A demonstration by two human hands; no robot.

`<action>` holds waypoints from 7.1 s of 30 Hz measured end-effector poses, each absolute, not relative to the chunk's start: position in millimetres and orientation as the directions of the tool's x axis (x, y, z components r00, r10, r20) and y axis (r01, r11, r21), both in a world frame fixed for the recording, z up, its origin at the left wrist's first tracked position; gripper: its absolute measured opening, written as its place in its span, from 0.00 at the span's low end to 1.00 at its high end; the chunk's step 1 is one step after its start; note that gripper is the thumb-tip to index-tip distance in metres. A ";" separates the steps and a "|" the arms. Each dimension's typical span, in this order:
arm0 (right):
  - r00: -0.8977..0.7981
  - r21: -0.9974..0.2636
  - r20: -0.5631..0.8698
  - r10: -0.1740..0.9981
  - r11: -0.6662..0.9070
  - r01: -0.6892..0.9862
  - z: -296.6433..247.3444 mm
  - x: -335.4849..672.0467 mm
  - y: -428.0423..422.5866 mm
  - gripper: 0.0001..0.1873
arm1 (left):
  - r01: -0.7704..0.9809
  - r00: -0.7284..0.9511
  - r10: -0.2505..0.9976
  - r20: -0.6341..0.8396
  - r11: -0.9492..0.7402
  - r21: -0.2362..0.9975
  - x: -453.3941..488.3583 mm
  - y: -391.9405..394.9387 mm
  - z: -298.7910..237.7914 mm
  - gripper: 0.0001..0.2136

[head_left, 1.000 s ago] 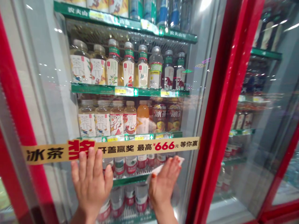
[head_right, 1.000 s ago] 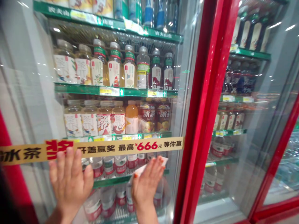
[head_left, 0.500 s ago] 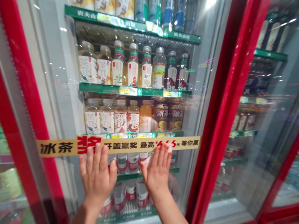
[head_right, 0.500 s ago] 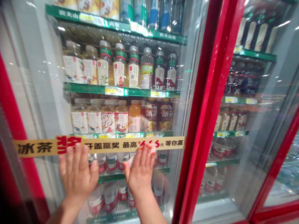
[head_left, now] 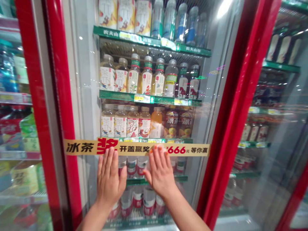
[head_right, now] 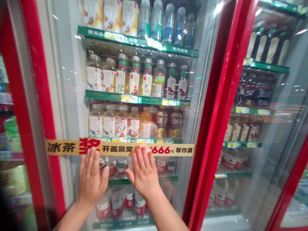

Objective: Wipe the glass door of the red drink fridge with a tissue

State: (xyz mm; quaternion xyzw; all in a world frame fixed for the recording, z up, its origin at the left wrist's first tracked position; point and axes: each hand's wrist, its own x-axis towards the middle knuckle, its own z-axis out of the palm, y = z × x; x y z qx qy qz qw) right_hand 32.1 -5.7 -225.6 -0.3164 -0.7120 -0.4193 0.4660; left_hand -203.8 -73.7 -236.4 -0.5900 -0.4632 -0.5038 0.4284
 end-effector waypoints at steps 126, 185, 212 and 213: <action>-0.269 0.088 0.911 0.312 0.490 0.867 -166.4 110.0 18.1 0.46 | 0.996 0.044 0.182 0.982 0.073 -0.059 -262.3 -74.4 -385.6 0.39; -0.147 0.075 0.982 0.123 0.460 0.885 -28.5 106.2 26.1 0.41 | 0.937 0.323 -0.060 0.945 -0.122 -0.328 -270.7 -83.5 -114.4 0.35; -0.803 0.711 0.589 -0.094 0.533 0.459 73.6 -22.2 -1.1 0.41 | 0.997 0.080 -0.043 0.996 0.000 -0.080 -268.0 -64.1 -120.1 0.39; -0.687 0.599 0.726 -0.036 0.524 0.606 100.5 -18.6 2.1 0.42 | 0.997 0.080 -0.048 0.996 0.003 -0.080 -268.0 -64.0 -122.5 0.39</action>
